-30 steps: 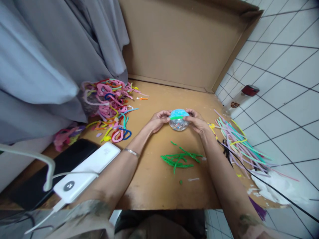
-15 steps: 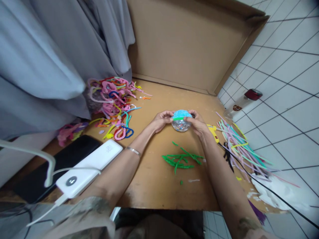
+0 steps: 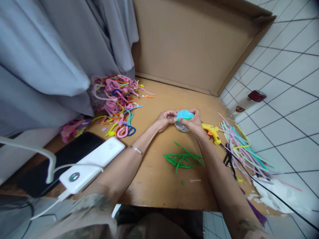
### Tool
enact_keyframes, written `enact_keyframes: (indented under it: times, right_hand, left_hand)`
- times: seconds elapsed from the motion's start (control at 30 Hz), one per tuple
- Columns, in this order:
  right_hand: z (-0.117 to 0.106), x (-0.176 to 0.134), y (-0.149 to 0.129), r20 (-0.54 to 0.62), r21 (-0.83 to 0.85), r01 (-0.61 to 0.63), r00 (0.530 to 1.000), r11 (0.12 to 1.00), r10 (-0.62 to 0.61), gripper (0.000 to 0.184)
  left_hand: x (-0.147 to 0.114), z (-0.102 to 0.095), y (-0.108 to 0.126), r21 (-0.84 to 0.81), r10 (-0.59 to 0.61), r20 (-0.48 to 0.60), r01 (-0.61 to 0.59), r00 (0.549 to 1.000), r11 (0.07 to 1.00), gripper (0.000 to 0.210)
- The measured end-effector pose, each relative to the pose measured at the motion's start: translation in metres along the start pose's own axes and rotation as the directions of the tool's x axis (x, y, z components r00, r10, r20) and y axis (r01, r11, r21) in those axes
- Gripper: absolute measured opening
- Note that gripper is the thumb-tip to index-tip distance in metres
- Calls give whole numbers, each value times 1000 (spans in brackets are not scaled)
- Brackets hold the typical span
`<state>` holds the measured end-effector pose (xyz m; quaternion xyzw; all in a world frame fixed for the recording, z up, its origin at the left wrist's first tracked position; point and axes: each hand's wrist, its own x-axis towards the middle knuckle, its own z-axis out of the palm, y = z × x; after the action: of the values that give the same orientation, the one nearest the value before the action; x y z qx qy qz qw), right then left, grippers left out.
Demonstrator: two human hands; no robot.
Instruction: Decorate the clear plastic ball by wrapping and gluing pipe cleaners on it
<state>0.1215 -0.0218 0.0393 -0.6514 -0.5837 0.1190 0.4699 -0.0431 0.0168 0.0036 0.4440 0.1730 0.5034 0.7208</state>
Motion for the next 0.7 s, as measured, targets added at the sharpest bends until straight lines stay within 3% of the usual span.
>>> enact_keyframes:
  times: [0.7]
  right_hand:
    - [-1, -8, -26, -11, -14, -105, 994, 994, 105, 64]
  left_hand:
    - [-1, -4, 1, -26, -41, 16, 42, 999, 999, 40]
